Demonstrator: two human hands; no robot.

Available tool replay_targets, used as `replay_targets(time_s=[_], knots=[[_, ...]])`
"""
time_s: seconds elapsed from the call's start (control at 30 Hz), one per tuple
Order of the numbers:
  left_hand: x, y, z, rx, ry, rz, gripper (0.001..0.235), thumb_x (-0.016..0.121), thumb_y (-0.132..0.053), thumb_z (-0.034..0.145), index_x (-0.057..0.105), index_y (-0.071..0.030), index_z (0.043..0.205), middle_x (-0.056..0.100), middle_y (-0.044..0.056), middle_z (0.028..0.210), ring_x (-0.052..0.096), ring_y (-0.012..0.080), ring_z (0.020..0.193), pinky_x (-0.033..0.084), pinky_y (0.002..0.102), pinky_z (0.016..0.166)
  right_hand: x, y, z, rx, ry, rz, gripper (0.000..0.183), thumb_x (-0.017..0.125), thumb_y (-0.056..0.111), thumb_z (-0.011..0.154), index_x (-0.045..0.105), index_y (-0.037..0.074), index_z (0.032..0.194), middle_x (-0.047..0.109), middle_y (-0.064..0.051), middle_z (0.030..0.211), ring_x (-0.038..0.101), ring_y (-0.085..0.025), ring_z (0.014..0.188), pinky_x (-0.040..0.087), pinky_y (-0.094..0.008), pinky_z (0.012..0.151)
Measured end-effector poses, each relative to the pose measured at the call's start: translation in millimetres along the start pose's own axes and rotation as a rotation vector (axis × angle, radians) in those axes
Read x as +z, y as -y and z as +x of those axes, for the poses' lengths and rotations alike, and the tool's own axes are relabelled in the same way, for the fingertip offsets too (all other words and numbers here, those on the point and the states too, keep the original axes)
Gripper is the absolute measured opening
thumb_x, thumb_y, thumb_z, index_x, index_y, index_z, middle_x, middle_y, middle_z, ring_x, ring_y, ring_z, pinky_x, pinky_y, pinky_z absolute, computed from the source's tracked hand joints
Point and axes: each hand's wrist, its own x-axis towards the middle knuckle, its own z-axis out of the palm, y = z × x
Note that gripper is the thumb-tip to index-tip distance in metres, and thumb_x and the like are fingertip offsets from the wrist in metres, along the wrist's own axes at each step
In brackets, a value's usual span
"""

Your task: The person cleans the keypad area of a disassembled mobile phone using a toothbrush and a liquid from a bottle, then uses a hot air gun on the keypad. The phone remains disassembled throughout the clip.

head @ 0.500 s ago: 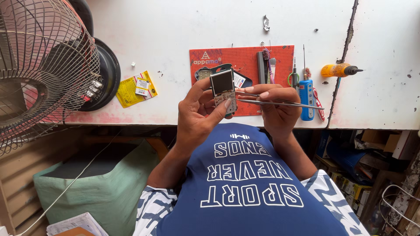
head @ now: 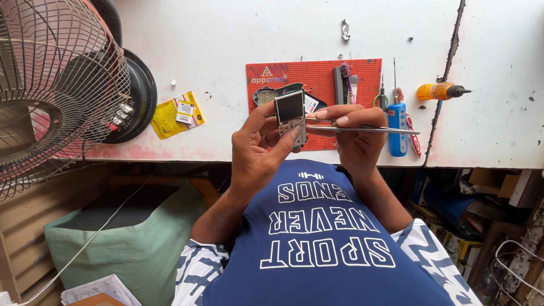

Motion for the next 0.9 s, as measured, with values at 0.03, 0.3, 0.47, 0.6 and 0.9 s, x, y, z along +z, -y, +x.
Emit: replay_targets(time_s=[0.03, 0.3, 0.47, 0.6, 0.9], knots=[[0.4, -0.1, 0.0, -0.005, -0.002, 0.011, 0.044, 0.066, -0.001, 0.103, 0.051, 0.0, 0.144, 0.076, 0.018, 0.116, 0.077, 0.0198, 0.103, 0.069, 0.032, 0.086, -0.1, -0.2, -0.5, 0.002, -0.01, -0.002, 0.014, 0.056, 0.005, 0.11, 0.047, 0.008, 0.121, 0.066, -0.021, 0.123, 0.071, -0.025, 0.114, 0.065, -0.035, 0.092], [-0.4, -2.6, 1.5, -0.025, -0.001, -0.021, 0.046, 0.067, 0.0, 0.102, 0.051, 0.001, 0.145, 0.076, 0.018, 0.115, 0.077, 0.0197, 0.102, 0.068, 0.031, 0.084, 0.9, -6.1, 1.5, 0.009, -0.014, 0.119, 0.011, 0.054, 0.009, 0.111, 0.047, 0.006, 0.12, 0.067, -0.022, 0.12, 0.074, -0.027, 0.108, 0.067, -0.038, 0.089], [0.8, -4.2, 0.8, -0.044, -0.029, -0.011, 0.046, 0.068, 0.0, 0.1, 0.052, 0.002, 0.143, 0.076, 0.018, 0.112, 0.077, 0.0188, 0.099, 0.069, 0.031, 0.081, 1.1, -4.6, 2.2, 0.013, -0.034, 0.148, 0.011, 0.052, 0.009, 0.112, 0.047, 0.006, 0.121, 0.067, -0.023, 0.121, 0.074, -0.029, 0.109, 0.067, -0.039, 0.09], [0.3, -4.4, 1.8, -0.025, -0.028, -0.001, 0.046, 0.068, 0.0, 0.101, 0.053, 0.003, 0.144, 0.076, 0.018, 0.112, 0.077, 0.0186, 0.098, 0.069, 0.031, 0.081, 0.1, -5.3, 2.0, 0.009, -0.021, 0.113, 0.012, 0.053, 0.007, 0.11, 0.047, 0.005, 0.121, 0.067, -0.023, 0.121, 0.075, -0.031, 0.112, 0.067, -0.037, 0.086], [1.2, -4.7, 3.0, -0.024, -0.038, 0.022, 0.046, 0.068, 0.0, 0.1, 0.053, 0.004, 0.144, 0.077, 0.018, 0.109, 0.077, 0.0187, 0.097, 0.068, 0.031, 0.082, -5.2, -8.7, -5.3, 0.106, -0.13, 0.03, 0.013, 0.058, 0.004, 0.103, 0.05, 0.006, 0.113, 0.072, -0.026, 0.114, 0.069, -0.01, 0.075, 0.053, -0.016, 0.059]])
